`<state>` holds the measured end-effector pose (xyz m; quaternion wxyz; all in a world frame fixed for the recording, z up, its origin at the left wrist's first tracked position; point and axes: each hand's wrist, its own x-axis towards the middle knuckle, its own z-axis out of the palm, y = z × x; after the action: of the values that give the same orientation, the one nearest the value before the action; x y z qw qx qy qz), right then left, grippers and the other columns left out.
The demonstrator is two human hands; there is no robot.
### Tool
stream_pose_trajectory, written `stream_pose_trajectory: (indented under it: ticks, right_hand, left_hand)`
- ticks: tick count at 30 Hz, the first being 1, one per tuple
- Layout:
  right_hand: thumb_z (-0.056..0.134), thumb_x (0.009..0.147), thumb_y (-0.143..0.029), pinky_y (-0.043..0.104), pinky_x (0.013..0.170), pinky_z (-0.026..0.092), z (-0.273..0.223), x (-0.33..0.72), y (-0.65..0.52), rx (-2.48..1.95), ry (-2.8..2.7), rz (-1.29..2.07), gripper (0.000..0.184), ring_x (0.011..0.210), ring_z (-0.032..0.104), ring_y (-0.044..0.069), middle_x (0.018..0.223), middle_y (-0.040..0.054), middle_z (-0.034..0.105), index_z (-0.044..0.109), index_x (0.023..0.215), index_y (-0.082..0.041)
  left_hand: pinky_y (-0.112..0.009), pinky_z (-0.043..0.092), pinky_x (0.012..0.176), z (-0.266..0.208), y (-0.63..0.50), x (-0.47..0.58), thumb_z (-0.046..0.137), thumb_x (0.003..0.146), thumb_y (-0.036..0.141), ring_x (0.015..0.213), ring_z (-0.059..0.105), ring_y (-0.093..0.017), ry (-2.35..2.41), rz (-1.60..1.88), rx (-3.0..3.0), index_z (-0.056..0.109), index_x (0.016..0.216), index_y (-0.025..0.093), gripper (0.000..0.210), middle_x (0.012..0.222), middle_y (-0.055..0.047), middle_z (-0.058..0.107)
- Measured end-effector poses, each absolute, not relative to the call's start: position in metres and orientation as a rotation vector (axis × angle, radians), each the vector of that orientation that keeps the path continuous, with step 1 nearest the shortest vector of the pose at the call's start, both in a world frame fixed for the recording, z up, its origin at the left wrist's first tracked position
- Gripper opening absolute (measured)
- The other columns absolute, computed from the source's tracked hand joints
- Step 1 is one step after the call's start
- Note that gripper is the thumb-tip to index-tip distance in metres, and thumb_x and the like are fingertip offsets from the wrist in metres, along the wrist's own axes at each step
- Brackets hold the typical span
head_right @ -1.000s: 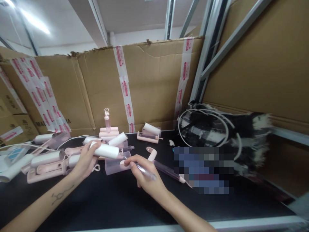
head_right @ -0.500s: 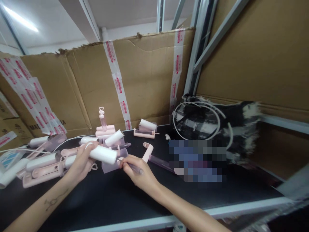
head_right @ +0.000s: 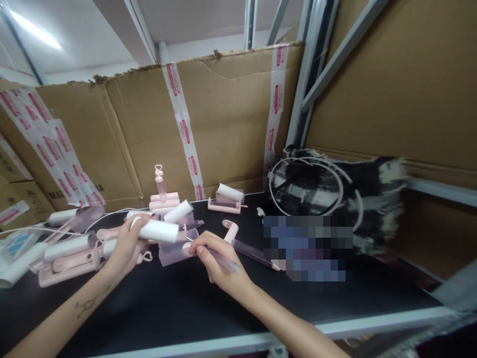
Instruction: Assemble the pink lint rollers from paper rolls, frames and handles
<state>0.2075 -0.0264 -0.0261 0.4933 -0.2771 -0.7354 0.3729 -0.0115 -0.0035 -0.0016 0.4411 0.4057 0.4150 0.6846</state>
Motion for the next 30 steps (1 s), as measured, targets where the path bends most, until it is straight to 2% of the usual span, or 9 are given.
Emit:
stream_pose_trajectory:
  ticks: [5, 9, 12, 18, 22, 24, 27, 28, 30]
  right_hand:
    - [0.040, 0.089, -0.031, 0.017, 0.033, 0.032, -0.025, 0.208, -0.024, -0.694, -1.837, 0.860, 0.026, 0.040, 0.044, 0.004, 0.080, 0.0026, 0.052, 0.060, 0.079, -0.017]
    - [0.043, 0.086, -0.023, 0.023, 0.056, 0.045, -0.020, 0.204, -0.025, -0.676, -1.937, 0.703, 0.024, 0.061, 0.054, 0.012, 0.074, 0.0036, 0.055, 0.061, 0.072, -0.017]
    - [0.042, 0.084, -0.017, 0.026, 0.067, 0.045, -0.018, 0.201, -0.026, -0.676, -1.976, 0.654, 0.024, 0.070, 0.055, 0.014, 0.073, 0.0038, 0.056, 0.061, 0.069, -0.017]
    - [0.043, 0.077, -0.009, 0.025, 0.068, 0.044, -0.026, 0.199, -0.019, -0.786, -1.994, 0.614, 0.021, 0.068, 0.055, 0.014, 0.071, 0.0017, 0.056, 0.059, 0.066, -0.018]
    - [0.044, 0.079, -0.013, 0.026, 0.066, 0.045, -0.022, 0.206, -0.016, -0.813, -1.902, 0.515, 0.021, 0.067, 0.057, 0.015, 0.069, 0.0023, 0.059, 0.059, 0.065, -0.018]
    - [0.042, 0.085, -0.022, 0.025, 0.059, 0.046, -0.014, 0.215, -0.016, -0.862, -1.766, 0.462, 0.021, 0.058, 0.057, 0.013, 0.075, 0.0031, 0.062, 0.061, 0.076, -0.018]
    - [0.035, 0.092, -0.033, 0.024, 0.048, 0.046, -0.002, 0.234, -0.016, -0.965, -1.712, 0.476, 0.030, 0.044, 0.055, 0.009, 0.089, 0.0049, 0.066, 0.055, 0.111, -0.020]
    - [0.034, 0.093, -0.035, 0.024, 0.051, 0.048, 0.000, 0.241, -0.015, -0.997, -1.781, 0.451, 0.033, 0.047, 0.059, 0.010, 0.093, 0.0058, 0.066, 0.052, 0.116, -0.021]
    - [0.036, 0.092, -0.037, 0.028, 0.066, 0.051, -0.003, 0.257, -0.012, -1.063, -2.002, 0.277, 0.034, 0.071, 0.066, 0.017, 0.100, 0.0078, 0.066, 0.054, 0.117, -0.022]
  left_hand:
    - [-0.023, 0.047, 0.050, -0.002, -0.005, -0.012, 0.064, 0.063, 0.033, 0.073, 0.060, -0.019, 1.092, 1.673, 1.086, 0.057, 0.079, 0.016, 0.025, 0.086, -0.005, 0.064]
    - [-0.020, 0.044, 0.048, -0.009, 0.000, -0.013, 0.064, 0.062, 0.031, 0.067, 0.058, -0.016, 1.145, 1.668, 1.158, 0.057, 0.077, 0.016, 0.022, 0.079, -0.004, 0.063]
    - [-0.020, 0.044, 0.052, -0.014, 0.003, -0.012, 0.066, 0.061, 0.031, 0.069, 0.058, -0.016, 1.152, 1.663, 1.156, 0.057, 0.077, 0.016, 0.023, 0.076, -0.003, 0.063]
    - [-0.022, 0.044, 0.053, 0.003, -0.004, -0.013, 0.064, 0.061, 0.031, 0.063, 0.057, -0.015, 1.138, 1.727, 1.081, 0.056, 0.072, 0.016, 0.020, 0.071, 0.000, 0.062]
    - [-0.021, 0.044, 0.061, 0.012, -0.007, -0.013, 0.067, 0.063, 0.034, 0.071, 0.057, -0.015, 1.090, 1.874, 1.088, 0.057, 0.076, 0.017, 0.024, 0.077, 0.000, 0.063]
    - [-0.023, 0.044, 0.067, 0.004, -0.006, -0.010, 0.068, 0.064, 0.036, 0.078, 0.058, -0.016, 1.069, 1.851, 1.139, 0.057, 0.082, 0.018, 0.027, 0.082, -0.001, 0.063]
    - [-0.027, 0.044, 0.075, -0.012, -0.004, -0.005, 0.063, 0.071, 0.035, 0.088, 0.057, -0.019, 1.029, 1.688, 1.328, 0.057, 0.092, 0.019, 0.027, 0.092, -0.003, 0.062]
    - [-0.029, 0.044, 0.078, -0.016, -0.005, -0.004, 0.061, 0.072, 0.033, 0.090, 0.057, -0.020, 1.020, 1.604, 1.423, 0.057, 0.095, 0.020, 0.026, 0.096, -0.004, 0.061]
    - [-0.033, 0.041, 0.085, -0.021, -0.005, -0.003, 0.060, 0.072, 0.028, 0.098, 0.055, -0.023, 1.034, 1.420, 1.663, 0.058, 0.097, 0.021, 0.026, 0.102, -0.006, 0.060]
